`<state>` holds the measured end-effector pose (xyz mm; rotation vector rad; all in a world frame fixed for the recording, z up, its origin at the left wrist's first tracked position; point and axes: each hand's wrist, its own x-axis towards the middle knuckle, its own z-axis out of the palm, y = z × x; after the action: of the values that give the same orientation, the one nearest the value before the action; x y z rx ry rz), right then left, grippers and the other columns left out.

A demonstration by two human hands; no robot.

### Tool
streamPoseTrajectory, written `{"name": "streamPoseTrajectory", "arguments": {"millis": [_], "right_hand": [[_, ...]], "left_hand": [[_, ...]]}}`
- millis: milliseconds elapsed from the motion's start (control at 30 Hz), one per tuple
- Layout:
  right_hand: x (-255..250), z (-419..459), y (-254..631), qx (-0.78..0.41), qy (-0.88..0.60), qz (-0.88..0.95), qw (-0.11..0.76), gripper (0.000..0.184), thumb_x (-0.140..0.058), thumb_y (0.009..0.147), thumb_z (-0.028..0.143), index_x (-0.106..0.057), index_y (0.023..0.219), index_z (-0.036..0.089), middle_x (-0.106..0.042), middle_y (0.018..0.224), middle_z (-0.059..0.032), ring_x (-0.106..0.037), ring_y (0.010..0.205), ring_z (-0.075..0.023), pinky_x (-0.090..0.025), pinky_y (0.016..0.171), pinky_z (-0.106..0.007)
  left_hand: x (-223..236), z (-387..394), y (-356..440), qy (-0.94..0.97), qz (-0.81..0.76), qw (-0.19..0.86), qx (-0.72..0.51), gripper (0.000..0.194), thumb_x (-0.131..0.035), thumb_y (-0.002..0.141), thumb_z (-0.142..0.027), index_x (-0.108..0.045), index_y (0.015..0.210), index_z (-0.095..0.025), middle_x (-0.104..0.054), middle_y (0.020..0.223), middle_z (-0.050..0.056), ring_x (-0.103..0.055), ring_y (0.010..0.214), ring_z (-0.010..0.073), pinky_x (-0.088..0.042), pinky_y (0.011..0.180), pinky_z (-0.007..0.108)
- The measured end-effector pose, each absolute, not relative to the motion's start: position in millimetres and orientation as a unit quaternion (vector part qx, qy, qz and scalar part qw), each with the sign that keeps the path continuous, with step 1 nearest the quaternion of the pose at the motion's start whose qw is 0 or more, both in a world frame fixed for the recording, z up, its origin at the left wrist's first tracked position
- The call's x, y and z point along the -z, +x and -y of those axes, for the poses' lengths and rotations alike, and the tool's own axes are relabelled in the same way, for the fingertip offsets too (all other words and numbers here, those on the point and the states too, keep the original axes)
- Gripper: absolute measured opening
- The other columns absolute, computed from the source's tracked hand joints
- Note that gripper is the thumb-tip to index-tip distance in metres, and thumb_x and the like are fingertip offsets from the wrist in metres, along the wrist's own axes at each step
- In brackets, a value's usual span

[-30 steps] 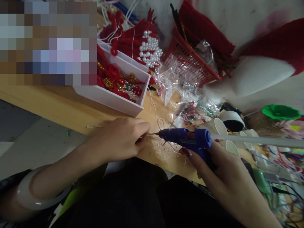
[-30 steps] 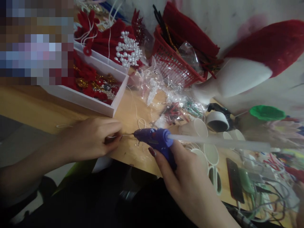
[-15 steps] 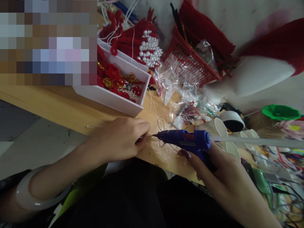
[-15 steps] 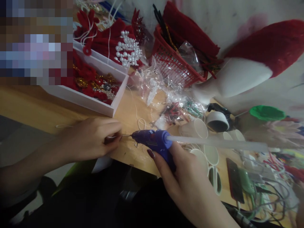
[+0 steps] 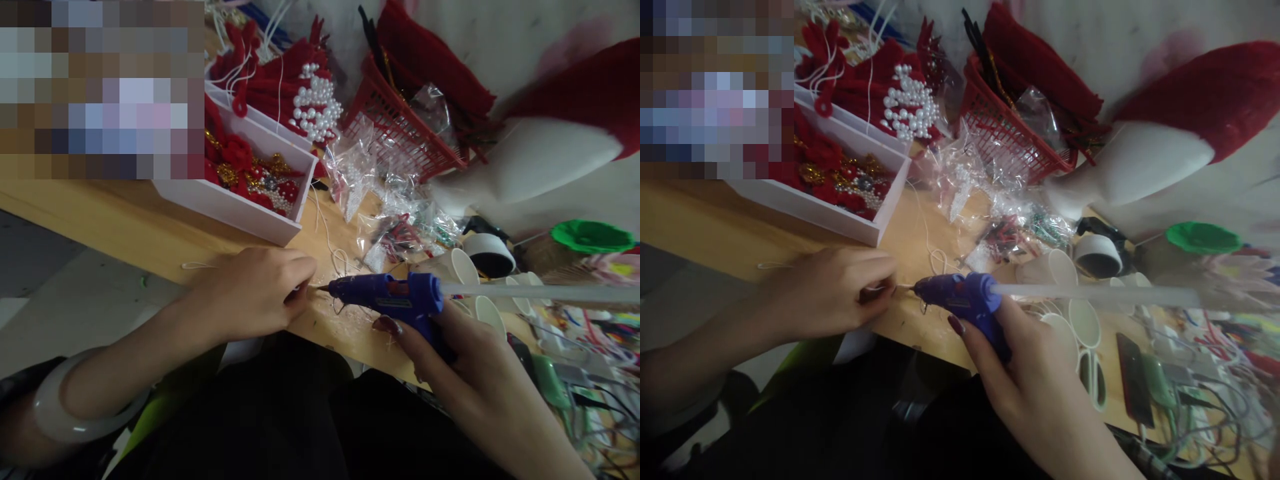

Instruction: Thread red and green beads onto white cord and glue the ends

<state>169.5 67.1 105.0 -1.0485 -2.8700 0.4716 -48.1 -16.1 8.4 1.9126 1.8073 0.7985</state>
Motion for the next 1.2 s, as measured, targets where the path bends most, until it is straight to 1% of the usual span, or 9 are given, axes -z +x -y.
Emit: {"name": "streamPoseTrajectory", "arguments": {"millis": [100, 233, 433, 633, 800, 1000, 1067, 1133, 1200], "right_hand": [[-104.6, -66.4, 169.6, -0.151, -0.339, 0.928, 0.025, 0.021, -0.051, 0.097, 0.034, -0.061, 0.086, 0.019, -0.063, 0.061, 0.0013, -0.056, 0.049, -0.0128, -0.042, 0.046, -0.023], [-103.5, -66.3, 169.0, -0.15, -0.337, 0.929, 0.039, 0.025, -0.05, 0.097, 0.036, -0.059, 0.08, 0.019, -0.058, 0.056, 0.0024, -0.051, 0.043, -0.0116, -0.038, 0.041, -0.023], [-102.6, -68.4, 168.6, -0.127, -0.356, 0.925, 0.028, 0.025, -0.05, 0.096, 0.038, -0.06, 0.083, 0.019, -0.06, 0.056, 0.0012, -0.053, 0.045, -0.0135, -0.039, 0.042, -0.024], [-104.7, -66.6, 168.2, -0.157, -0.343, 0.925, 0.03, 0.02, -0.052, 0.096, 0.033, -0.06, 0.083, 0.02, -0.06, 0.06, 0.0013, -0.053, 0.048, -0.0129, -0.041, 0.045, -0.024], [-105.2, -66.4, 168.8, -0.165, -0.342, 0.925, 0.032, 0.023, -0.051, 0.096, 0.034, -0.058, 0.08, 0.02, -0.058, 0.057, 0.0022, -0.052, 0.046, -0.012, -0.039, 0.043, -0.023], [-107.5, -68.9, 171.4, -0.145, -0.36, 0.922, 0.014, 0.022, -0.051, 0.096, 0.036, -0.062, 0.086, 0.019, -0.057, 0.054, 0.0033, -0.052, 0.043, -0.0123, -0.038, 0.04, -0.023], [-107.8, -69.6, 172.2, -0.149, -0.366, 0.918, 0.019, 0.022, -0.052, 0.096, 0.037, -0.063, 0.09, 0.019, -0.061, 0.057, 0.0022, -0.055, 0.045, -0.013, -0.041, 0.041, -0.022], [-107.2, -69.6, 171.4, -0.155, -0.364, 0.918, 0.03, 0.023, -0.051, 0.096, 0.037, -0.063, 0.089, 0.019, -0.063, 0.058, 0.0015, -0.056, 0.046, -0.0132, -0.042, 0.042, -0.022], [-106.4, -68.6, 168.7, -0.155, -0.358, 0.92, 0.034, 0.022, -0.051, 0.096, 0.036, -0.063, 0.087, 0.019, -0.06, 0.057, 0.002, -0.053, 0.045, -0.0129, -0.04, 0.041, -0.023]], "left_hand": [[-7.7, 16.5, -48.7, 0.681, -0.647, 0.192, -0.284, 0.014, -0.051, 0.08, -0.017, -0.046, 0.068, -0.021, -0.054, 0.066, -0.002, -0.046, 0.058, 0.0139, -0.024, 0.054, 0.029], [-8.5, 15.6, -48.7, 0.679, -0.649, 0.194, -0.281, 0.013, -0.052, 0.079, -0.016, -0.047, 0.068, -0.021, -0.055, 0.066, -0.002, -0.046, 0.058, 0.0137, -0.024, 0.053, 0.029], [-8.9, 16.5, -47.7, 0.678, -0.651, 0.194, -0.279, 0.013, -0.051, 0.079, -0.016, -0.047, 0.068, -0.02, -0.055, 0.067, -0.001, -0.046, 0.058, 0.0138, -0.023, 0.053, 0.03], [-7.1, 15.5, -48.6, 0.684, -0.645, 0.192, -0.283, 0.014, -0.05, 0.08, -0.016, -0.046, 0.068, -0.021, -0.055, 0.067, -0.001, -0.046, 0.058, 0.0142, -0.024, 0.053, 0.03], [-8.5, 14.5, -48.5, 0.686, -0.639, 0.194, -0.289, 0.015, -0.051, 0.08, -0.014, -0.046, 0.067, -0.02, -0.054, 0.066, -0.001, -0.046, 0.058, 0.0139, -0.024, 0.053, 0.03], [-7.3, 15.9, -47.6, 0.68, -0.649, 0.188, -0.286, 0.014, -0.052, 0.079, -0.015, -0.046, 0.067, -0.02, -0.055, 0.066, -0.001, -0.046, 0.058, 0.0139, -0.023, 0.052, 0.03], [-6.8, 16.2, -47.9, 0.681, -0.649, 0.189, -0.284, 0.014, -0.052, 0.079, -0.015, -0.046, 0.067, -0.02, -0.055, 0.067, -0.001, -0.046, 0.057, 0.0137, -0.023, 0.052, 0.03], [-6.8, 16.0, -48.2, 0.682, -0.647, 0.189, -0.284, 0.014, -0.051, 0.079, -0.015, -0.047, 0.067, -0.02, -0.056, 0.067, -0.001, -0.046, 0.057, 0.0136, -0.024, 0.052, 0.03], [-7.2, 15.5, -48.3, 0.683, -0.646, 0.19, -0.284, 0.014, -0.051, 0.08, -0.015, -0.047, 0.067, -0.02, -0.057, 0.067, -0.001, -0.047, 0.058, 0.0135, -0.025, 0.052, 0.03]]}}
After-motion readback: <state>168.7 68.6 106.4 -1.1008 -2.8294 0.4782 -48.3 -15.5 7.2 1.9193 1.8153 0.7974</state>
